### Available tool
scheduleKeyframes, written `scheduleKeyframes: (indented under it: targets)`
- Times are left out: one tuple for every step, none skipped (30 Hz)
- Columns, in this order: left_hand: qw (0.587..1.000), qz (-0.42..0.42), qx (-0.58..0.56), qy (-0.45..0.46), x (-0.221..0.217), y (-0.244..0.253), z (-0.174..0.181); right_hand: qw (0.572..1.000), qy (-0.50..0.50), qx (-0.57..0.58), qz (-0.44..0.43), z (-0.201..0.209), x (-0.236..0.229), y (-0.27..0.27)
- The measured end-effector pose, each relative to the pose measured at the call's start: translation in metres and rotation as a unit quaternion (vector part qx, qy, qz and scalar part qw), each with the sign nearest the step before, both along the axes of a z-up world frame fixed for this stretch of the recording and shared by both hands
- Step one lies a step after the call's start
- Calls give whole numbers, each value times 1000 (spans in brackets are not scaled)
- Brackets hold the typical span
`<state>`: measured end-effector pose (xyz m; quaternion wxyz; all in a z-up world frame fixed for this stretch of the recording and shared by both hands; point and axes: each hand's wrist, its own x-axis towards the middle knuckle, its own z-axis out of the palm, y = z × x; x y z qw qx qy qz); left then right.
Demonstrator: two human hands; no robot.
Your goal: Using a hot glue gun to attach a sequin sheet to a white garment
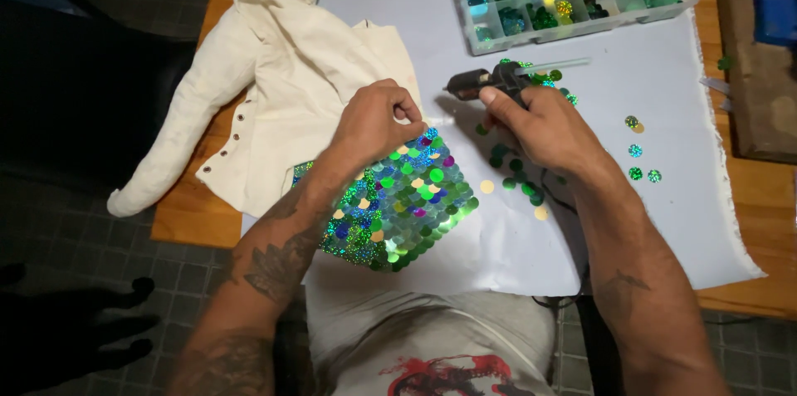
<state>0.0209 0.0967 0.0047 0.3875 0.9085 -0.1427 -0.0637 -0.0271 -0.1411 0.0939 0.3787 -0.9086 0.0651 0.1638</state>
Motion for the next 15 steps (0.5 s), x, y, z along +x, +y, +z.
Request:
scheduleKeyframes:
  targets:
    - [1000, -1, 1, 0, 0, 0, -1, 1000, 0, 1, -1, -1, -1, 1]
    - [1000, 1, 4, 3, 1, 0, -3, 1000, -14, 10, -7, -2, -1, 1]
    - [1000, 2, 7, 7, 2, -1, -4, 999, -29, 19, -13, -4, -2, 1]
    - [1000, 2, 8, 7, 2, -1, -4, 999, -29, 19, -14, -7, -2, -1]
    - [1000, -2, 12, 4, 3, -1, -4, 997, -54, 45, -18, -10, -2, -3]
    - [1000, -5, 17, -1, 4, 0, -4, 994, -82, 71, -21, -12, -1, -4]
    - [1000, -4, 18, -3, 2, 1, -2, 994, -83, 72, -20, -18, 1, -6]
    - [1000, -10, -4, -11, 1, 2, -1, 964, -143, 223, -27, -24, 2, -7]
    - [999, -17, -26, -19, -1, 3, 1, 908, -200, 367, -33, -31, 4, -9]
    - [999, -20, -25, -19, -5, 2, 12, 908, -200, 367, -36, -27, 4, -13]
    - [999, -3, -32, 21, -9, 1, 24, 908, -183, 373, -51, -25, 5, -18]
    - [997, 13, -39, 59, -12, -1, 37, 907, -166, 380, -66, -21, 6, -23]
    - [997, 10, -38, 59, -12, -3, 31, 907, -168, 381, -69, -20, 7, -26]
    - [1000, 12, -22, 16, -11, -5, 26, 884, -192, 417, -88, -19, 8, -29]
    - [1000, 14, -5, -27, -10, -7, 21, 859, -215, 451, -106, -18, 10, -32]
